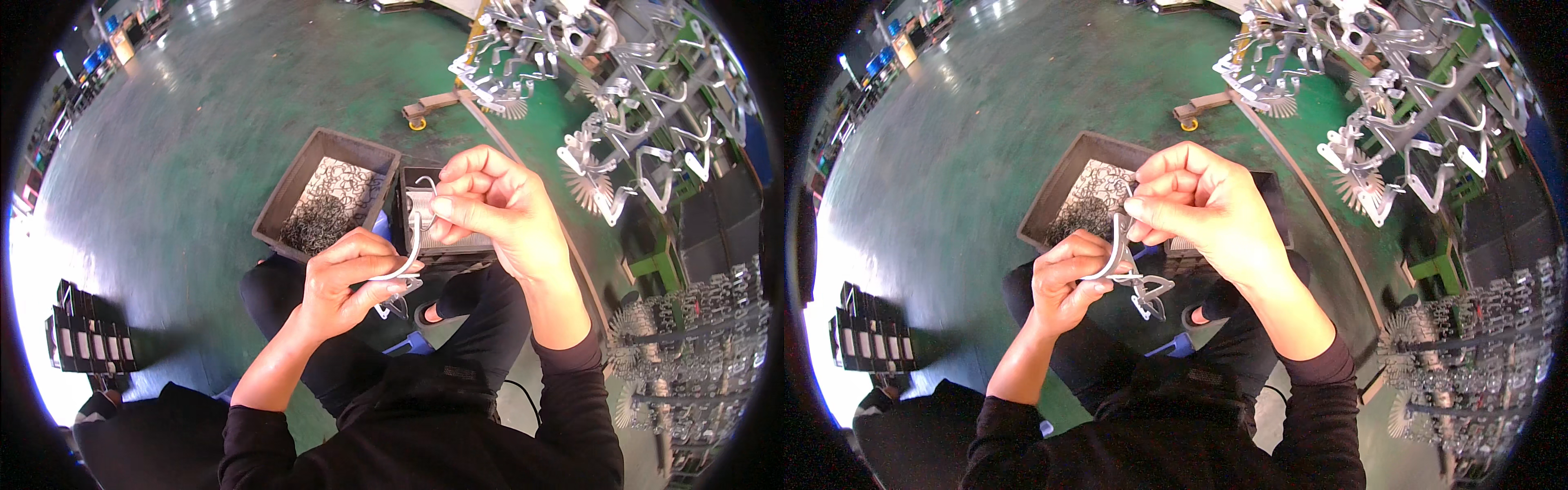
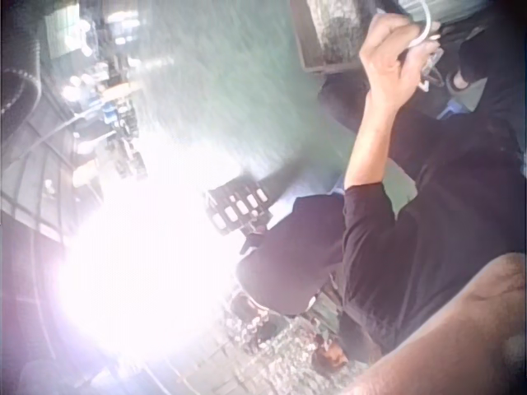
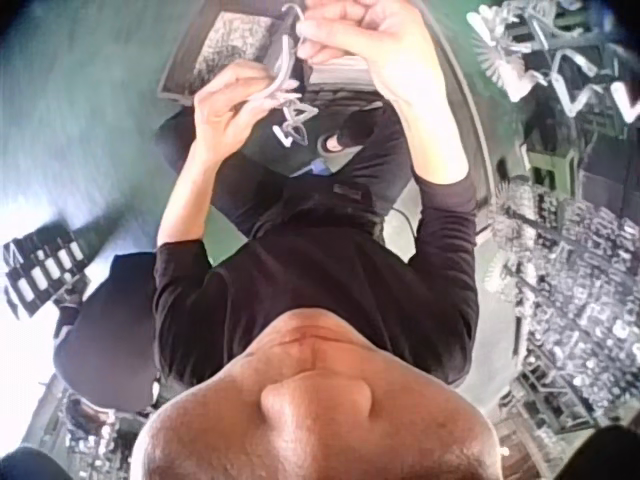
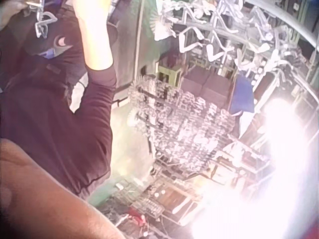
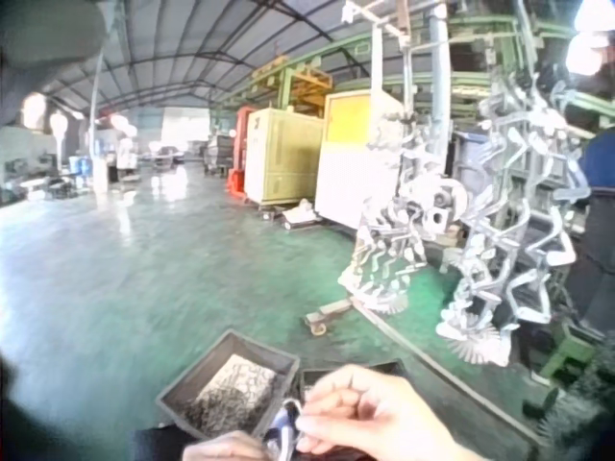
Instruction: The person picks up metal hooks from a bin, attaches them to curved metal brackets, and hangs the assembled pieces onto a large circular rotating rack.
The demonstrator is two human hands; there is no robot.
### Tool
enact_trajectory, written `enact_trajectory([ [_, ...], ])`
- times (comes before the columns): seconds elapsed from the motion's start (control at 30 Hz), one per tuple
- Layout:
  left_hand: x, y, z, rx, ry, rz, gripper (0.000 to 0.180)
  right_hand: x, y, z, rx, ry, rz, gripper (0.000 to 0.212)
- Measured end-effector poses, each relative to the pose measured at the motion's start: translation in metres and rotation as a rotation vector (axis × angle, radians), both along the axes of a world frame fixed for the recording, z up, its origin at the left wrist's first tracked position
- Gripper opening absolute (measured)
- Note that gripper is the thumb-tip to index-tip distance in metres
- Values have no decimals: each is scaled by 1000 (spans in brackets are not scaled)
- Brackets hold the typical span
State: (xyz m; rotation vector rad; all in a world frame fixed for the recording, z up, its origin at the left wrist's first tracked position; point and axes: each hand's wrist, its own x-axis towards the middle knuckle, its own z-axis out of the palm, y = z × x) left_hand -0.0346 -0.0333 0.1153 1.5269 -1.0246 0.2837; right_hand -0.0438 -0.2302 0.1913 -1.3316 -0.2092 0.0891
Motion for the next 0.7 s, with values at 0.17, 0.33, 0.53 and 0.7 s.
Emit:
enact_trajectory([
  [0.17, 7, -12, 19, 40, 47, -170, 23, -19, -13, 20, -3, -55, -129, 20],
  [0.33, 20, -29, 44, 57, -129, -158, 34, -42, -14, 36, -22, -271, -312, 23],
  [0.53, 28, -65, 116, -45, 16, -63, 30, -41, -18, 54, -22, -433, -468, 22],
  [0.7, 33, -82, 151, 32, 227, -173, 24, -34, -37, 71, -42, -493, -509, 19],
])
